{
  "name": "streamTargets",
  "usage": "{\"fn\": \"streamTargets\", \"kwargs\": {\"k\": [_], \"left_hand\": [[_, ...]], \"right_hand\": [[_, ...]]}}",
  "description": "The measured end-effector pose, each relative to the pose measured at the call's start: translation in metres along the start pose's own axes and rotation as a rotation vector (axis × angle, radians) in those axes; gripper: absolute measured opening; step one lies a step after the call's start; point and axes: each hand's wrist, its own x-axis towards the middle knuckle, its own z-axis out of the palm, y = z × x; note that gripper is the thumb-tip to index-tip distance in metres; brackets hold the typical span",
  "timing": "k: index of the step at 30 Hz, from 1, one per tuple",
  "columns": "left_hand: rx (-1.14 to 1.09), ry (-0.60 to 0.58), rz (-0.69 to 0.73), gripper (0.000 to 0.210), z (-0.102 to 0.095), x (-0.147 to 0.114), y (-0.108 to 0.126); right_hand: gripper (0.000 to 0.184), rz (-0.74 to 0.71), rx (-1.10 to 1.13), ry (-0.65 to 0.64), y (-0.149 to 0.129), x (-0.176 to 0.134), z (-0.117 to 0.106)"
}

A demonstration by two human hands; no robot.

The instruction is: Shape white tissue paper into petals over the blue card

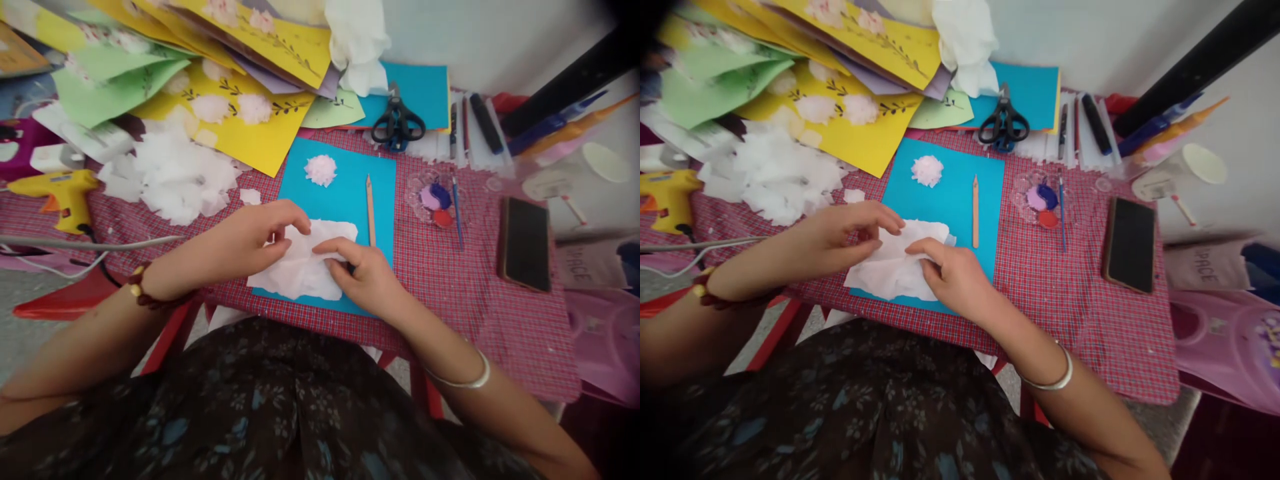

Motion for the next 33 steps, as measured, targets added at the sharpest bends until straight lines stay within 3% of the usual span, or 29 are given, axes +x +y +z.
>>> {"fn": "streamTargets", "kwargs": {"k": [3, 7, 14, 19, 22, 26, 29, 33], "left_hand": [[0.153, -0.150, 0.084, 0.040, 0.006, 0.006, -0.008], [0.298, -0.230, 0.135, 0.030, 0.011, 0.012, -0.011], [0.388, -0.201, 0.142, 0.021, 0.020, 0.017, -0.012], [0.489, -0.103, 0.142, 0.022, 0.022, 0.001, -0.009], [0.361, 0.028, -0.003, 0.014, 0.021, -0.012, -0.014], [-0.121, 0.134, -0.267, 0.021, 0.022, -0.017, -0.028], [-0.425, 0.159, -0.305, 0.027, 0.022, -0.009, -0.031], [-0.411, 0.129, -0.297, 0.028, 0.018, 0.006, -0.026]], "right_hand": [[0.028, -0.024, -0.030, -0.003, -0.001, -0.001, 0.000], [0.028, -0.046, -0.056, -0.007, 0.001, -0.002, 0.000], [0.027, -0.051, -0.105, -0.066, 0.003, 0.000, -0.007], [0.020, 0.129, -0.056, -0.097, 0.005, 0.001, -0.027], [0.023, 0.215, -0.049, -0.034, 0.009, 0.004, -0.034], [0.027, 0.277, -0.068, -0.035, 0.012, 0.017, -0.036], [0.028, 0.294, -0.052, -0.048, 0.010, 0.032, -0.037], [0.026, 0.294, -0.071, -0.076, 0.006, 0.051, -0.034]]}}
